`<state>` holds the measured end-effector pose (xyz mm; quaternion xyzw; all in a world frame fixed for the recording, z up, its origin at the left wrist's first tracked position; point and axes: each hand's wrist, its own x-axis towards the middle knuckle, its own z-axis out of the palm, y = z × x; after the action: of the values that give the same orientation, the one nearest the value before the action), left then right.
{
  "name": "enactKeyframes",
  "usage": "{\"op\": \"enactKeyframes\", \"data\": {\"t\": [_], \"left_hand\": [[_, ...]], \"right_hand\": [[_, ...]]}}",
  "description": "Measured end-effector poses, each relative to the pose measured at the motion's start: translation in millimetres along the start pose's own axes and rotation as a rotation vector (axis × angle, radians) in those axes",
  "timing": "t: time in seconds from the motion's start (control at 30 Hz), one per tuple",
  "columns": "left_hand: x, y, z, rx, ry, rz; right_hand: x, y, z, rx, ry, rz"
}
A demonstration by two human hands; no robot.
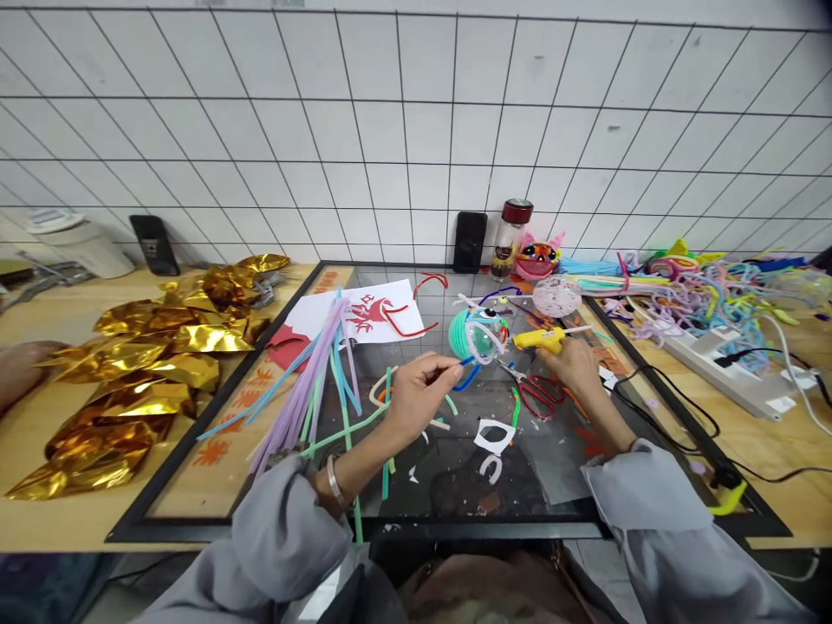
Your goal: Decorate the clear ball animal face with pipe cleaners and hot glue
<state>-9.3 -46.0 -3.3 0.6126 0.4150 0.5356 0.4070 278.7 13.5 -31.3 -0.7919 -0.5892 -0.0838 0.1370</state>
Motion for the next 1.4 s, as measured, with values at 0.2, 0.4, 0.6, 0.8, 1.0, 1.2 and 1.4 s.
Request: {"op": "enactKeyframes", "data": {"t": [0.2, 0.4, 0.6, 0.8, 1.0, 1.2, 1.4], "left_hand": [[2, 4, 1.4, -0.044, 0.053, 0.011], [9, 5, -3.5, -0.116, 0.124, -0.033], [10, 4, -4.1, -0.176, 0.126, -0.069], [5, 1, 0.1, -0.210, 0.117, -0.101], [5, 2, 1.2, -0.332, 0.059, -0.228], [4, -1, 1.7, -0.401, 0.034, -0.279], [3, -2, 2.1, -0.411, 0.022, -0.271]], "right_hand": [[-18, -30, -32, 0.354, 0.334, -0.178], [-70, -111, -61, 1.291, -0.112, -0.208], [-91, -138, -59, 1.508, -0.200, -0.067], [-96, -138, -60, 1.572, -0.221, -0.051], [-96, -135, -58, 1.528, -0.159, -0.070], [-94, -129, -50, 1.475, -0.131, -0.179], [-93, -128, -48, 1.471, -0.133, -0.167]]}}
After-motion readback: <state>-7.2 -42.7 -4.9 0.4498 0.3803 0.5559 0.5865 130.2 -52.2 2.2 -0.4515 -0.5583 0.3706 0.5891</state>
